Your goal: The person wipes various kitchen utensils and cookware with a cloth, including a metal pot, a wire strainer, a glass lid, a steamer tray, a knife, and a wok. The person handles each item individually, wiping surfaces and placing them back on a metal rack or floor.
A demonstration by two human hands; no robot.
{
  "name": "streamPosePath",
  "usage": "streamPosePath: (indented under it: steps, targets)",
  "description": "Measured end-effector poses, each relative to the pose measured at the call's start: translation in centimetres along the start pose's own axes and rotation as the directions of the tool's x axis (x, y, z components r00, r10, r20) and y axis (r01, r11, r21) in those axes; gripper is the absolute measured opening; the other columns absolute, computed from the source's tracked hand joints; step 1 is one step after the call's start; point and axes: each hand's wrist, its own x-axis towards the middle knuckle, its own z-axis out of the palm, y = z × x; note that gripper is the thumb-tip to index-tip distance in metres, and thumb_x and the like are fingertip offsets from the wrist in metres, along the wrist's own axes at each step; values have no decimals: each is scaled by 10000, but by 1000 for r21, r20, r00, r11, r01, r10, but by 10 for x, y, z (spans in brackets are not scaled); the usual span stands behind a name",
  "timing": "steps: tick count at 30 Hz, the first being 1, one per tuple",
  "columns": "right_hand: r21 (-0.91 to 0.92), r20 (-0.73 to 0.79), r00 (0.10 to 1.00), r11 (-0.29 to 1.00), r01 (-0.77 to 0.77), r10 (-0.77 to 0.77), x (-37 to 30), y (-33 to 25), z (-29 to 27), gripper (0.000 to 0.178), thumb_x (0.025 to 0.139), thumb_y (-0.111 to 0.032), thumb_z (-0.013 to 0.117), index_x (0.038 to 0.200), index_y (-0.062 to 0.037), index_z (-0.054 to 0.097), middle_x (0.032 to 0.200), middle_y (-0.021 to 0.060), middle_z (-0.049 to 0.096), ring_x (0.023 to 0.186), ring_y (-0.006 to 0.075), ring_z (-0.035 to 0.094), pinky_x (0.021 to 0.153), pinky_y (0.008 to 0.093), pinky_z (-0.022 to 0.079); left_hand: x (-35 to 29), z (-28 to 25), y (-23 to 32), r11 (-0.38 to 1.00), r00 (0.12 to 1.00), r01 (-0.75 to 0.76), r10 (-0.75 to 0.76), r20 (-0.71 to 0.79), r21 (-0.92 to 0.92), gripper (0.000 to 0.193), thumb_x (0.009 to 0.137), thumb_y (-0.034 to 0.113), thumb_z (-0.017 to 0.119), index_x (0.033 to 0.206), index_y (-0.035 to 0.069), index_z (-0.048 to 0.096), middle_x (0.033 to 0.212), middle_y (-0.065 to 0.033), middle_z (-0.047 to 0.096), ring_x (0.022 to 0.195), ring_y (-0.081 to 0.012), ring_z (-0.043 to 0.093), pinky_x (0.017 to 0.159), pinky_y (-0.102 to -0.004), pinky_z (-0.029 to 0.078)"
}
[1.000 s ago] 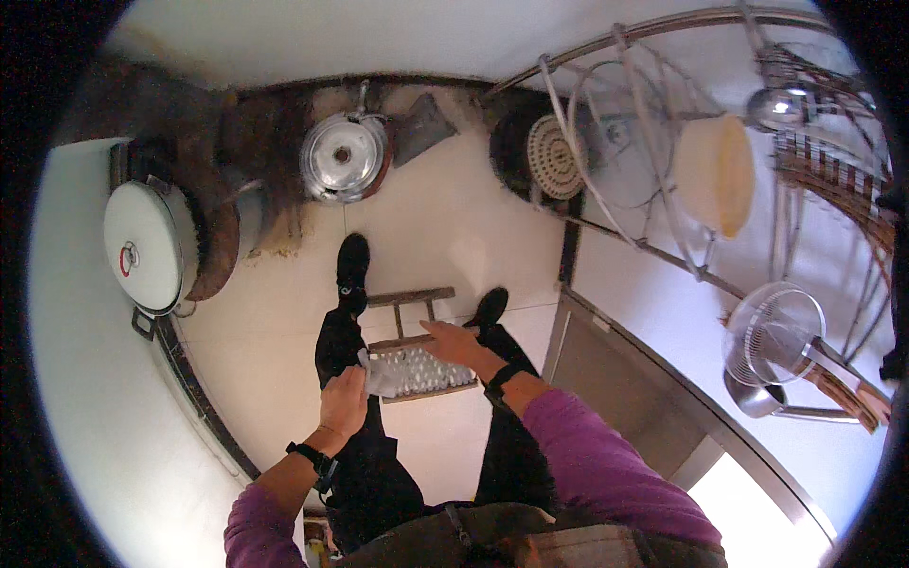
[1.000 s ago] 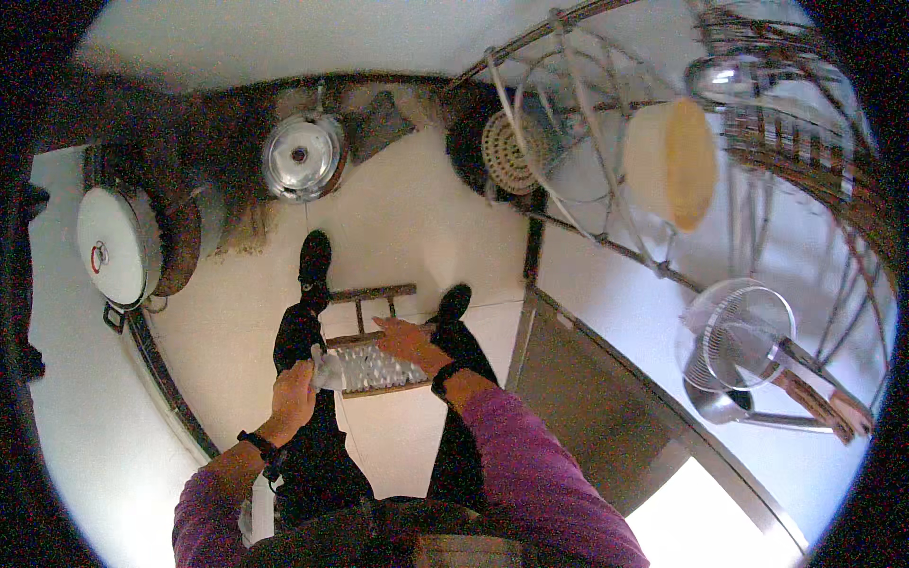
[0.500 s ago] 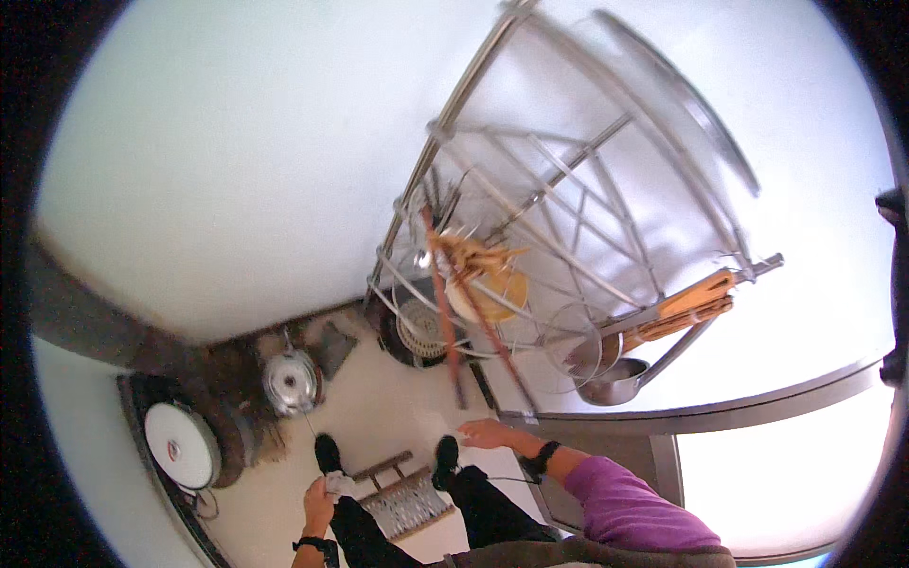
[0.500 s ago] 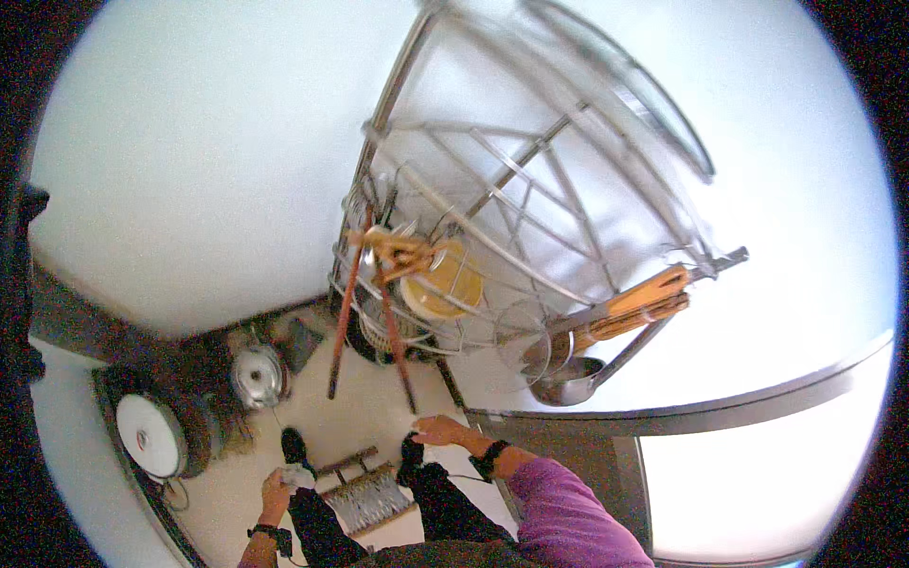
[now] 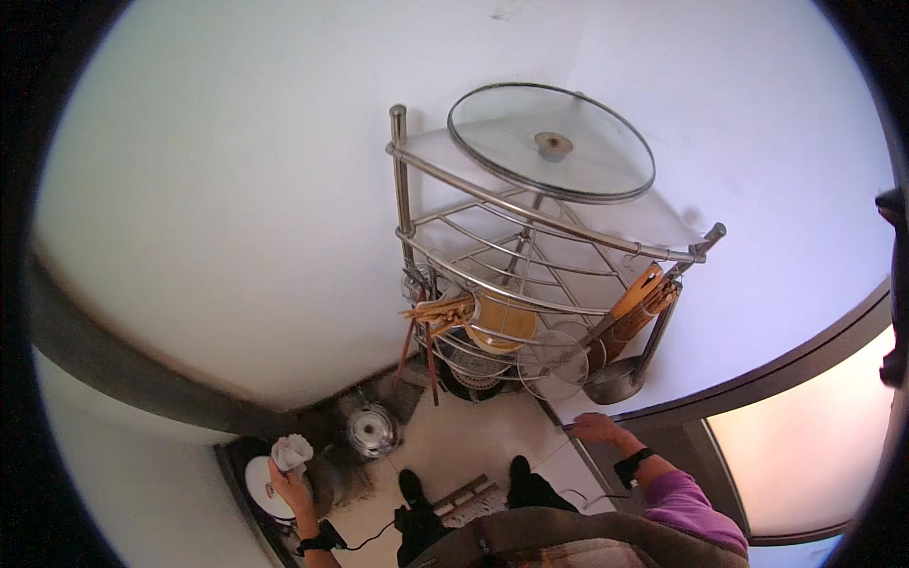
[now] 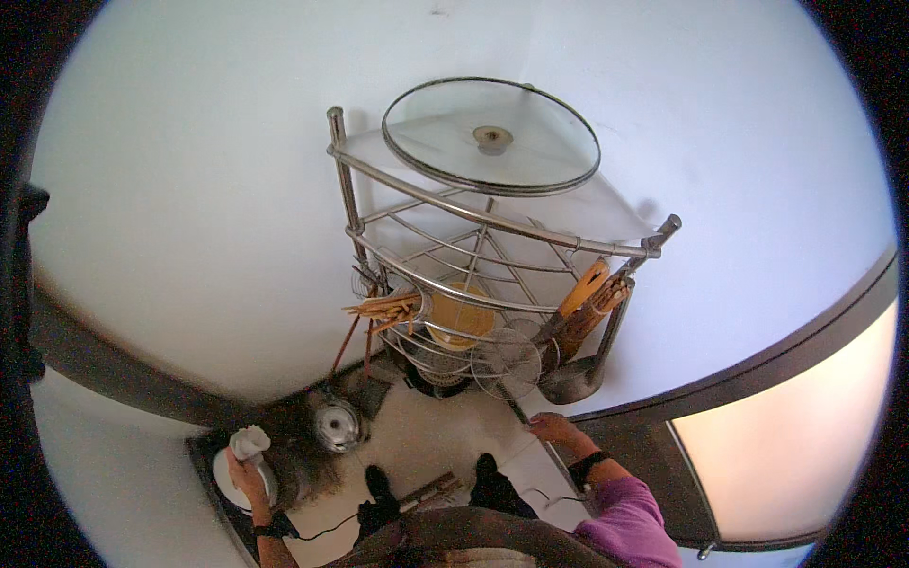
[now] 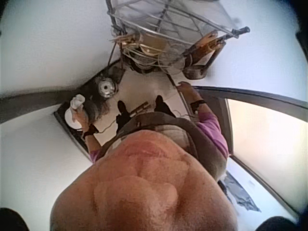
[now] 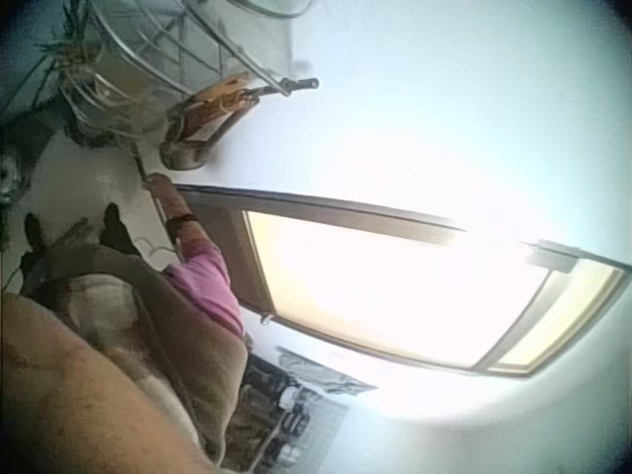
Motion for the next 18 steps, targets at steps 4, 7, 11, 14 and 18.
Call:
streamPosePath:
  steps: [4, 7, 11, 14, 18]
  targets:
    - [-249, -69, 994, 963, -104, 89, -39, -42, -26, 429, 914, -383, 590, 1188, -58, 649, 1223, 152, 633, 1099, 295, 621, 934, 406, 491, 66, -32, 49, 993, 998, -56, 53, -36, -100, 278, 901, -42, 461, 1171, -6, 518, 1006, -159, 617, 915, -268, 587, 810, -302, 440]
    - [269, -204, 935, 935, -233, 292, -76, -99, -46, 435, 918, -377, 593, 1197, -48, 648, 1183, 162, 655, 1071, 341, 630, 904, 430, 503, 108, -42, 81, 987, 991, -129, 125, -52, -94, 283, 905, -46, 451, 1179, -13, 510, 1045, -156, 606, 962, -260, 580, 846, -312, 440]
    - [495, -217, 892, 832, -250, 397, -97, -165, -53, 401, 906, -285, 648, 1212, -25, 635, 1081, 172, 695, 1007, 265, 665, 866, 390, 523, 156, -39, 144, 957, 958, -285, 286, -20, 47, 312, 906, -60, 443, 1212, -17, 485, 1117, -163, 584, 1038, -272, 564, 900, -313, 427]
    - [591, -198, 914, 787, -177, 354, -96, -177, -60, 388, 917, -259, 648, 1229, -29, 624, 1108, 158, 690, 1030, 248, 657, 871, 372, 523, 176, -33, 216, 944, 954, -295, 300, 14, -146, 353, 915, -65, 444, 1262, -2, 455, 1176, -129, 557, 1098, -227, 524, 958, -298, 399]
    - [592, -213, 948, 803, -65, 234, -88, -157, -83, 400, 923, -273, 648, 1245, -38, 613, 1133, 158, 683, 1042, 270, 655, 884, 383, 516, 172, -20, 344, 929, 960, -229, 265, 90, -291, 337, 937, -11, 475, 1272, 29, 463, 1166, -75, 553, 1070, -154, 506, 920, -266, 413]
